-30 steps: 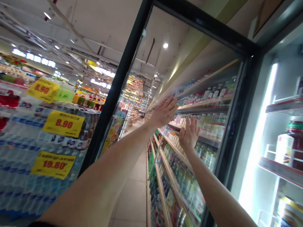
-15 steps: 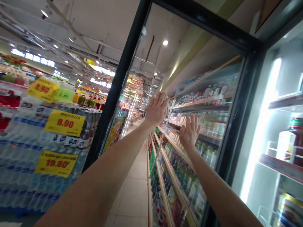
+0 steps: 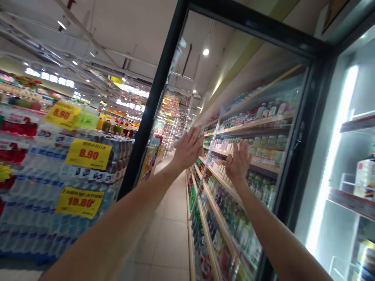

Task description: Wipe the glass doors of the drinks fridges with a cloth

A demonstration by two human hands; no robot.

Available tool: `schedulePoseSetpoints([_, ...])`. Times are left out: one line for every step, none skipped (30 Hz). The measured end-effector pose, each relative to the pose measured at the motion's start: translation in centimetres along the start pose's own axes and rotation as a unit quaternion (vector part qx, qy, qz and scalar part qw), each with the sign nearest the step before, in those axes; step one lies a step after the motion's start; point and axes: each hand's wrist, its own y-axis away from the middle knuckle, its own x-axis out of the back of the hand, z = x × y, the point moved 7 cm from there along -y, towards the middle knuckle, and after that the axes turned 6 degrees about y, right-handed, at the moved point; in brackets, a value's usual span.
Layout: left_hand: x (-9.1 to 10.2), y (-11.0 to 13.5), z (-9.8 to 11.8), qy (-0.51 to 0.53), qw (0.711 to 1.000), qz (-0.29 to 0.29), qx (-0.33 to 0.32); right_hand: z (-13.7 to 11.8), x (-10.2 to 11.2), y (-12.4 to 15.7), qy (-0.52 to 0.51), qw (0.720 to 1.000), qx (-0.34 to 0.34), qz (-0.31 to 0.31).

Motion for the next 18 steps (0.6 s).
schedulePoseSetpoints([-0.3,0.5,0.8,0.003,0.999,-0.012,-0.030,0.0,0.0,0.0,0.002,1.000,0.000,0.001])
schedulePoseSetpoints([-0.5,1.0,1.4,0.007,0.998,-0.025,-0.058,0.0,0.0,0.0,0.003,1.000,0.002,0.002])
schedulePoseSetpoints([-0.7,1.3,1.6,0.011,0.996,-0.036,-0.076,-0.1,0.0,0.0,0.004,1.000,0.004,0.005])
schedulePoseSetpoints([-0.7,1.4,1.3,0.014,0.996,-0.040,-0.078,-0.1,0.0,0.0,0.004,1.000,0.005,0.008])
schedulePoseSetpoints([-0.5,1.3,0.4,0.017,0.997,-0.036,-0.063,0.0,0.0,0.0,0.004,1.000,0.006,0.011])
schedulePoseSetpoints([-0.1,1.0,-0.9,0.019,0.999,-0.020,-0.033,0.0,0.0,0.0,0.004,1.000,0.007,0.014])
schedulePoseSetpoints([0.5,0.7,-2.5,0.020,1.000,0.003,0.004,0.0,0.0,0.0,0.003,1.000,0.007,0.017])
schedulePoseSetpoints([1.0,0.5,-4.0,0.019,0.999,0.028,0.042,0.0,0.1,0.0,0.002,1.000,0.007,0.019])
schedulePoseSetpoints([1.5,0.4,-5.1,0.015,0.996,0.051,0.072,0.0,0.1,0.0,0.001,1.000,0.008,0.020])
schedulePoseSetpoints([1.8,0.4,-5.6,0.011,0.994,0.066,0.087,0.0,0.1,0.0,0.001,1.000,0.009,0.021])
schedulePoseSetpoints([1.9,0.5,-5.5,0.007,0.994,0.072,0.084,0.0,0.1,0.0,0.001,1.000,0.009,0.021])
schedulePoseSetpoints([1.8,0.7,-4.6,0.003,0.995,0.069,0.067,0.0,0.2,0.0,0.002,1.000,0.008,0.020])
schedulePoseSetpoints([1.4,1.0,-3.3,0.001,0.997,0.061,0.041,0.0,0.2,0.0,0.003,1.000,0.007,0.017])
schedulePoseSetpoints([0.9,1.3,-1.6,0.001,0.999,0.049,0.007,0.0,0.2,0.0,0.004,1.000,0.006,0.014])
schedulePoseSetpoints([0.4,1.7,0.2,0.003,0.999,0.034,-0.030,0.0,0.2,0.0,0.005,1.000,0.006,0.012])
schedulePoseSetpoints([-0.2,2.1,1.9,0.007,0.998,0.015,-0.065,0.0,0.2,0.0,0.007,1.000,0.006,0.011])
schedulePoseSetpoints([-0.6,2.5,3.1,0.012,0.996,-0.003,-0.090,0.0,0.2,0.0,0.008,1.000,0.006,0.009])
schedulePoseSetpoints([-0.9,2.8,3.8,0.016,0.994,-0.019,-0.107,0.0,0.1,0.0,0.009,1.000,0.006,0.007])
